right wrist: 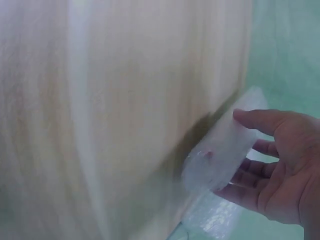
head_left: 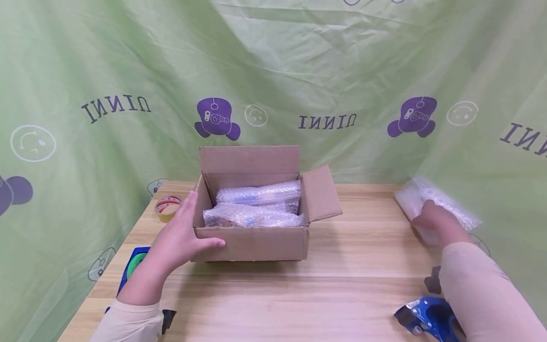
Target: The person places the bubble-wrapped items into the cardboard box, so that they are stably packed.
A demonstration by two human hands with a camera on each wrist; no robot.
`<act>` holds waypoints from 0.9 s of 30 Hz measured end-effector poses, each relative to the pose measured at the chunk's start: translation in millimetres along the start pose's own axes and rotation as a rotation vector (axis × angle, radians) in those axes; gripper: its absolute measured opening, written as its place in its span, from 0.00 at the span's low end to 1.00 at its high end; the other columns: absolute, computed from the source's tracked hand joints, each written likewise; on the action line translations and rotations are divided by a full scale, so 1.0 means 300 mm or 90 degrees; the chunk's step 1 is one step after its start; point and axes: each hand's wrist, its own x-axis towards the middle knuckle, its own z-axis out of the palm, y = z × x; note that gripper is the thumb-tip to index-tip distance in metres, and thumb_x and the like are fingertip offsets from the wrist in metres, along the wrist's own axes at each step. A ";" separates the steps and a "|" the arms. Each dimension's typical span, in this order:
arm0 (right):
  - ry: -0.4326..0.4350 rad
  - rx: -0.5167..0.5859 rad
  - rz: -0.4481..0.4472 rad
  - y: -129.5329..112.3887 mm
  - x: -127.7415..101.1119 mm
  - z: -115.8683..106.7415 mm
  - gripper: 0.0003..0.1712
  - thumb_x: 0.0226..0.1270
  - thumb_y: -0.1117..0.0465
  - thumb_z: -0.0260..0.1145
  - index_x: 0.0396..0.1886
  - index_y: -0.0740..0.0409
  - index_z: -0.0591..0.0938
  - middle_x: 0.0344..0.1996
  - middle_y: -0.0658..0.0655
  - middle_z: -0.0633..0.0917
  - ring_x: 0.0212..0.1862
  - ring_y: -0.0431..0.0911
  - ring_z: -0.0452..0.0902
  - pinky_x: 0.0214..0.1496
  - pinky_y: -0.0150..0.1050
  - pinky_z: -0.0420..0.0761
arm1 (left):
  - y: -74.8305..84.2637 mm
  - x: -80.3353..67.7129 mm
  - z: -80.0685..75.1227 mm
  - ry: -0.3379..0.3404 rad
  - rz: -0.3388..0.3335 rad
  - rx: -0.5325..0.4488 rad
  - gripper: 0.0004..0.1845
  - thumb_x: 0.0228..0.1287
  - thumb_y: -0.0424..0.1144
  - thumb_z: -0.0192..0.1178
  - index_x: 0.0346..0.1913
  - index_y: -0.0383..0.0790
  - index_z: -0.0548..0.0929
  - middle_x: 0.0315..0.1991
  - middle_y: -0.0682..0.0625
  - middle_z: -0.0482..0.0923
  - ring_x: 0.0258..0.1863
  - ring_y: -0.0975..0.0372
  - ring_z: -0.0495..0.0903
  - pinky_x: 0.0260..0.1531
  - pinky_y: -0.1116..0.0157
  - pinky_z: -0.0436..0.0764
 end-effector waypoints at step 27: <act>0.280 0.160 -0.398 -0.770 -0.158 -0.149 0.34 0.71 0.43 0.60 0.72 0.50 0.69 0.60 0.64 0.74 0.53 0.58 0.75 0.51 0.58 0.80 | 0.004 -0.005 -0.004 0.007 0.002 0.004 0.77 0.35 0.76 0.69 0.79 0.40 0.35 0.80 0.41 0.34 0.75 0.38 0.50 0.68 0.37 0.59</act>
